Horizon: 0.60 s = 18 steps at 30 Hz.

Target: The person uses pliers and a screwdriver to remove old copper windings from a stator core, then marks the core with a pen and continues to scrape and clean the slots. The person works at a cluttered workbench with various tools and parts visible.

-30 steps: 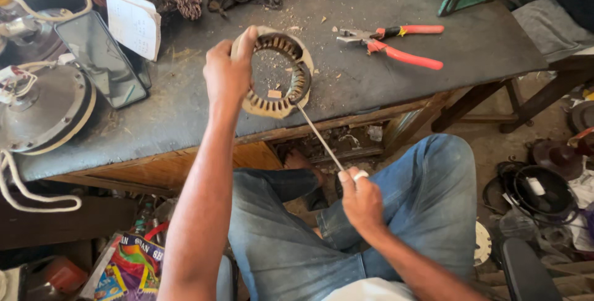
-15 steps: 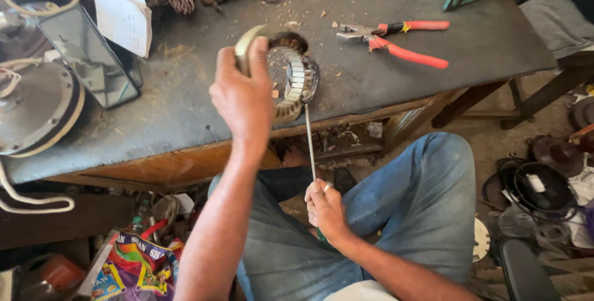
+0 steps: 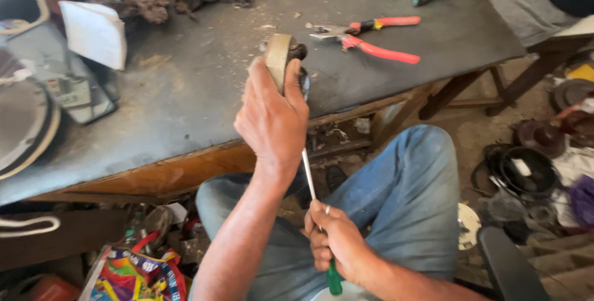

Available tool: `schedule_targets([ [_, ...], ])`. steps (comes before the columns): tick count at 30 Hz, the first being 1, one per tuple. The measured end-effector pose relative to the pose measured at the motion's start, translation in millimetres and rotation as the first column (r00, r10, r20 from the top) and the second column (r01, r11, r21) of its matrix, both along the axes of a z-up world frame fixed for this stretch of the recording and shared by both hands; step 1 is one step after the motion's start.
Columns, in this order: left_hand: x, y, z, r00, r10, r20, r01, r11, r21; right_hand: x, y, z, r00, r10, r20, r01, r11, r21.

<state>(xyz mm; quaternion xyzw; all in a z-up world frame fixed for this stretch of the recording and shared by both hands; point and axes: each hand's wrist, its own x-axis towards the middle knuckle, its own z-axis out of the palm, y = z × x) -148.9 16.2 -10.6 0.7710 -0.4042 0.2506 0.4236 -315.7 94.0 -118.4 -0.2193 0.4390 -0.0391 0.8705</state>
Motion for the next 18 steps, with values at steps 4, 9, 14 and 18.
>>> schedule_targets([
  [4, 24.3, -11.5, 2.2, 1.000, -0.005, 0.018, 0.002, 0.992, 0.127, -15.5, -9.1, -21.6, 0.993, 0.035, 0.109, -0.037, 0.999, 0.020],
  [9, 91.0, -30.7, 15.8, 0.980, -0.141, -0.144, 0.169, 0.965, 0.200, -19.5, -50.7, -76.7, 0.997, -0.068, -0.022, 0.019, 0.548, -0.836],
  [14, 123.1, -48.4, 17.1, 0.929, -0.243, -0.278, 0.311, 0.921, 0.234, -36.7, -82.6, -93.7, 0.986, -0.035, -0.165, -0.115, 0.580, -0.807],
  [18, 135.4, -53.5, 13.0, 0.895, -0.301, -0.328, 0.384, 0.895, 0.226, -30.2, -90.3, -85.3, 0.993, 0.000, -0.115, -0.081, 0.711, -0.698],
])
